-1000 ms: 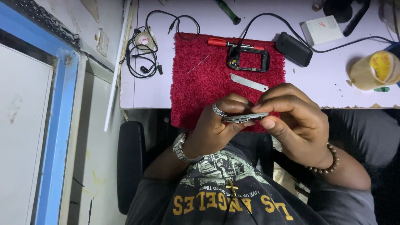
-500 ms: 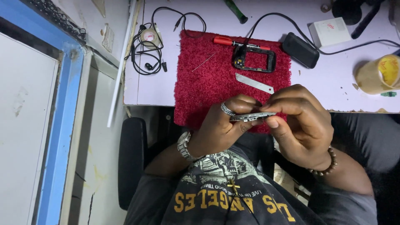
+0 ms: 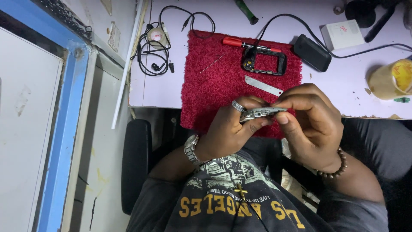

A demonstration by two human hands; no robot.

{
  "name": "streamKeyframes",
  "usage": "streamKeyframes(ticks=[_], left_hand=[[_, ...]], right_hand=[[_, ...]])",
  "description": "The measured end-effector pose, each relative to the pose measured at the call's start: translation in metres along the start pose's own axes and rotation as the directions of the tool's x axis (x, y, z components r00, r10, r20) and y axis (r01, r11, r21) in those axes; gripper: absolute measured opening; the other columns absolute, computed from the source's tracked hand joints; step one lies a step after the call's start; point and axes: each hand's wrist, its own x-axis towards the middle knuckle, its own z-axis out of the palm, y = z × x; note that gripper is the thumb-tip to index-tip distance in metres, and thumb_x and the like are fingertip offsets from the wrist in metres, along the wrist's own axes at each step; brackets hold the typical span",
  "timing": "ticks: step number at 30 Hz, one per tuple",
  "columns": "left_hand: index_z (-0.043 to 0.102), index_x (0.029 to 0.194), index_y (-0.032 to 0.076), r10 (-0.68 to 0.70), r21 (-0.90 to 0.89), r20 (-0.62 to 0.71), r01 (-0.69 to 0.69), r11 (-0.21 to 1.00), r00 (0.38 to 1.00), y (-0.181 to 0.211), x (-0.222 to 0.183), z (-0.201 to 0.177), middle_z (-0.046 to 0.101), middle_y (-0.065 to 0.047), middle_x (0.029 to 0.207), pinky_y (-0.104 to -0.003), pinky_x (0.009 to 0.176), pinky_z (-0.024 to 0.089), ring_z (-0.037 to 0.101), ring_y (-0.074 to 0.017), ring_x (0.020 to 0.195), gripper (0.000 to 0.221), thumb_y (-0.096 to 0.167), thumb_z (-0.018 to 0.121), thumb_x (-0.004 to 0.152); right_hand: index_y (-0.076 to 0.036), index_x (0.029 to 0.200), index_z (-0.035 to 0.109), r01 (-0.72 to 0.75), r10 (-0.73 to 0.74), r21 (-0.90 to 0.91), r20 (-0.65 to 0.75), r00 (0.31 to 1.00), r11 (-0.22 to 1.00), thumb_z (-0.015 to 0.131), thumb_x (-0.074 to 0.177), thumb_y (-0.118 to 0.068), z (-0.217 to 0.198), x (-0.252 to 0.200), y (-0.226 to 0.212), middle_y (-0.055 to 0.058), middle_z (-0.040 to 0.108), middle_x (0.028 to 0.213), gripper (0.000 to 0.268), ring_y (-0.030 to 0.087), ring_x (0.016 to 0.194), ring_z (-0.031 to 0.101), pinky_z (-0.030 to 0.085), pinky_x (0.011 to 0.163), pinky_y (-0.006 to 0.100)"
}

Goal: Reassembling a mobile phone by installing the motherboard and screen into the frame and snapping the outer casing into place.

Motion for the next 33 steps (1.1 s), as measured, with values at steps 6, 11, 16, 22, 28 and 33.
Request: streamKeyframes(ticks=[6,11,16,22,28,33], left_hand=[[0.047,0.140,0.001,-0.334,-0.481,0.143,0.360,0.799,0.932,0.022,0.010,-0.004,0.075,-0.019,0.109,-0.041,0.092,0.069,0.079,-0.0279,0.096,0.041,0.023,0.062,0.108],[0.029,0.145,0.003,-0.233,-0.593,0.217,0.318,0.740,0.948,0.026,0.007,-0.008,0.065,-0.034,0.131,-0.049,0.101,0.066,0.077,-0.0397,0.107,0.051,0.035,0.051,0.113],[0.032,0.141,0.003,-0.265,-0.537,0.141,0.299,0.789,0.954,0.033,0.008,-0.005,0.070,-0.035,0.124,-0.049,0.091,0.069,0.079,-0.0401,0.096,0.048,0.033,0.053,0.111],[0.033,0.133,0.005,-0.241,-0.545,-0.025,0.188,0.817,0.970,0.033,0.007,-0.005,0.067,-0.034,0.123,-0.051,0.091,0.070,0.078,-0.0394,0.096,0.038,0.028,0.054,0.113],[0.034,0.139,0.007,-0.181,-0.653,-0.141,0.046,0.756,0.973,0.028,0.004,-0.004,0.064,-0.037,0.134,-0.062,0.113,0.062,0.070,-0.0512,0.124,0.036,0.021,0.057,0.116],[0.045,0.137,0.004,-0.087,-0.517,-0.221,-0.041,0.855,0.971,0.037,0.007,-0.007,0.069,-0.025,0.135,-0.055,0.129,0.056,0.060,-0.0448,0.149,0.032,0.029,0.053,0.119]], right_hand=[[0.008,0.114,0.068,-0.185,0.182,0.157,0.035,0.983,0.970,0.070,0.107,-0.006,-0.001,0.009,0.022,0.019,0.068,0.104,0.016,0.024,0.091,0.067,0.056,0.082,0.030],[0.004,0.117,0.069,-0.353,0.354,0.215,0.033,0.935,0.911,0.073,0.109,-0.009,-0.004,0.011,0.030,0.012,0.071,0.108,0.016,0.017,0.096,0.066,0.054,0.087,0.026],[0.004,0.119,0.070,-0.396,0.391,0.243,0.069,0.918,0.885,0.071,0.108,-0.012,-0.005,0.016,0.023,0.012,0.072,0.107,0.019,0.016,0.094,0.067,0.055,0.084,0.025],[0.008,0.127,0.063,-0.399,0.366,0.335,0.159,0.917,0.853,0.056,0.113,-0.018,-0.004,0.015,0.017,0.014,0.068,0.106,0.031,0.021,0.091,0.070,0.059,0.086,0.030],[-0.001,0.125,0.057,-0.325,0.313,0.257,0.090,0.946,0.910,0.066,0.109,-0.007,0.001,0.006,0.010,0.009,0.055,0.114,0.019,0.017,0.104,0.057,0.050,0.096,0.026],[-0.001,0.116,0.068,-0.259,0.247,0.028,0.214,0.945,0.965,0.067,0.107,-0.012,-0.001,0.012,0.003,0.010,0.065,0.110,0.014,0.018,0.096,0.063,0.049,0.086,0.028]])
